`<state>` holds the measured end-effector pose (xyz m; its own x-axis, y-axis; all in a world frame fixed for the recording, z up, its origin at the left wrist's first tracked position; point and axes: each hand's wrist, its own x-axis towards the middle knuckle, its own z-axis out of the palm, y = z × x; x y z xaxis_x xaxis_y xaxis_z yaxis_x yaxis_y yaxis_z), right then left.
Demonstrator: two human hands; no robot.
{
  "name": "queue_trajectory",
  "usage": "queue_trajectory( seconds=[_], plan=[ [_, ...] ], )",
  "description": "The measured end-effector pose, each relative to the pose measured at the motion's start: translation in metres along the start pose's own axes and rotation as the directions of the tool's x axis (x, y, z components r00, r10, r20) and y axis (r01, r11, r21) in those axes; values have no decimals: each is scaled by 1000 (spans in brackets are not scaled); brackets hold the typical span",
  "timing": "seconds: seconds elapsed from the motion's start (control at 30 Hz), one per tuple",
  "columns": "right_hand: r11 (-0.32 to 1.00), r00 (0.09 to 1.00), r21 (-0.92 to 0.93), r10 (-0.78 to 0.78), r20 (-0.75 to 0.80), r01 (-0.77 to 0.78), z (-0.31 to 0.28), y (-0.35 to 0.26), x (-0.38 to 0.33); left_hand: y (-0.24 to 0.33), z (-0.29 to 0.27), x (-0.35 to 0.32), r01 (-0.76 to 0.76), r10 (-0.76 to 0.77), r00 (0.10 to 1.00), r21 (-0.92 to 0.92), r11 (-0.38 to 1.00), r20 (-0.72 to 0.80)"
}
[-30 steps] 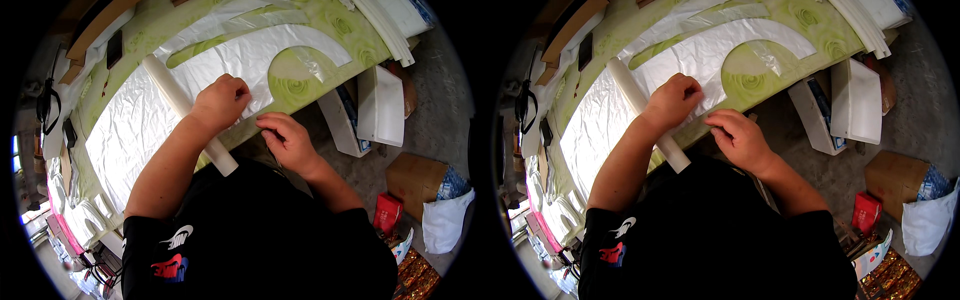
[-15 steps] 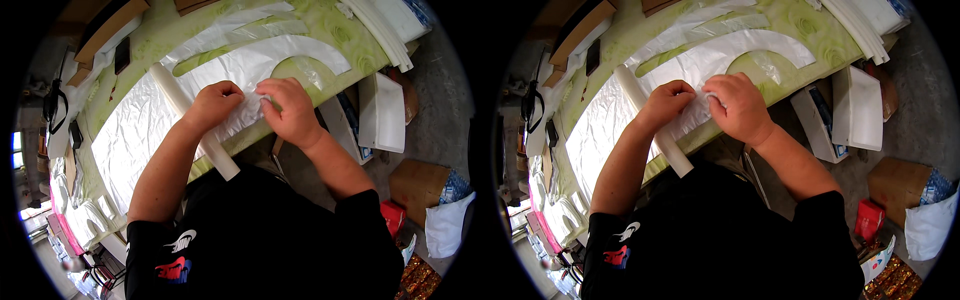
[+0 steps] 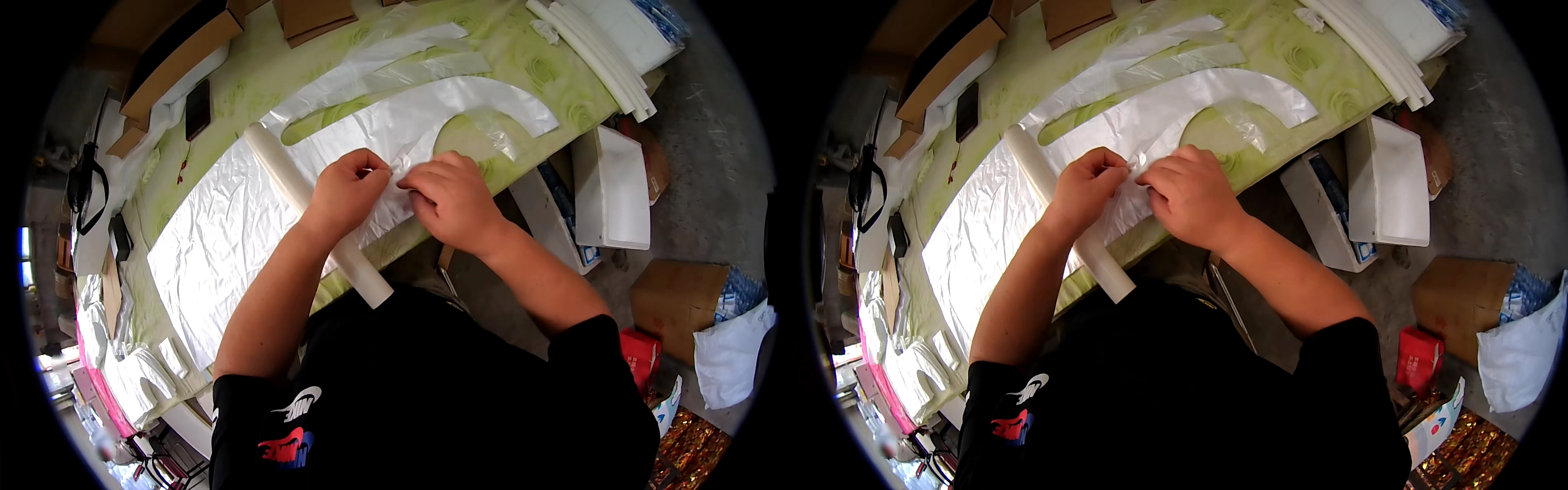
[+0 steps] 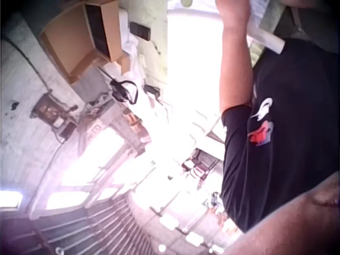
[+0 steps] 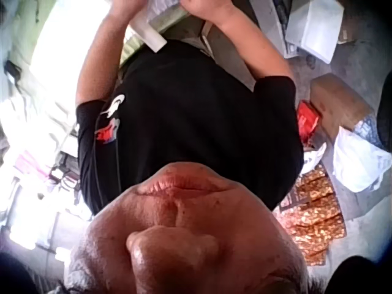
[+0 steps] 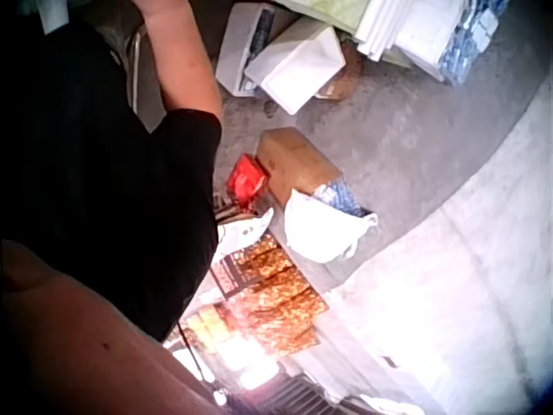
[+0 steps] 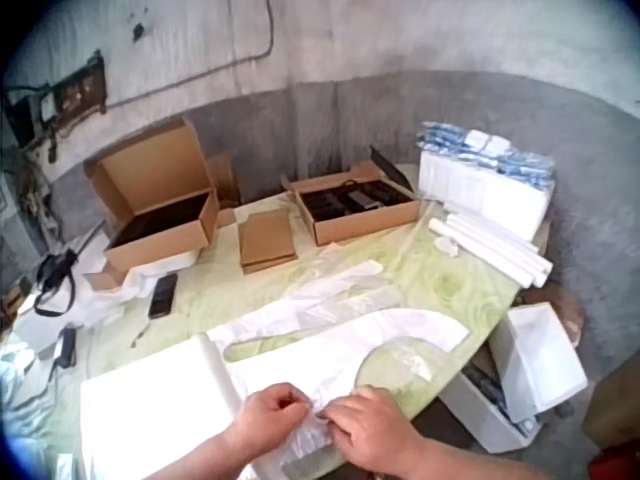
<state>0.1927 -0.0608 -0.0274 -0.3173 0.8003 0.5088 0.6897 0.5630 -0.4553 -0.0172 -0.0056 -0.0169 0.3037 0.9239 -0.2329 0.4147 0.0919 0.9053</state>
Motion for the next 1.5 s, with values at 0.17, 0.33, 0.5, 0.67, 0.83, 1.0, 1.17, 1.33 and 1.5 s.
queue_trajectory(
  seconds=[0.17, 0.33, 0.5, 0.67, 0.83, 1.0, 1.17, 1.33, 1.5],
  plan=[
    [938, 976, -273, 192, -100, -212, 26, 55, 41, 9, -6, -4, 6, -7, 999, 28, 1000, 43],
    [956, 983, -261, -162, -91, 133, 13, 37, 50, 39, -2, 0, -43, -12, 992, -423, 905, -127],
    [980, 973, 87, -164, -159, 180, 38, 40, 39, 34, -20, 4, -28, -143, 971, -686, 727, -190],
    [933, 900, 193, 348, -263, -304, 23, 96, 32, -3, -101, -55, -96, -170, 932, -671, 735, -320],
    [948, 909, 69, 317, -270, -310, 21, 94, 32, -73, -175, -110, 111, -356, 780, -447, 888, -514],
    [964, 924, -24, 246, -294, -264, 22, 94, 32, -105, -192, -130, 336, -159, 750, 164, 927, -642],
    [955, 913, -64, 254, -320, -289, 24, 98, 31, -115, -207, -141, 460, 22, 715, 495, 737, -698],
    [921, 904, -303, 103, -415, -244, 21, 106, 29, -103, -177, -133, -19, 533, 575, 641, 768, -621],
    [960, 931, -276, -59, -361, -46, 22, 43, 20, -83, -76, -108, -229, 353, 789, 293, 928, -502]
  ],
)
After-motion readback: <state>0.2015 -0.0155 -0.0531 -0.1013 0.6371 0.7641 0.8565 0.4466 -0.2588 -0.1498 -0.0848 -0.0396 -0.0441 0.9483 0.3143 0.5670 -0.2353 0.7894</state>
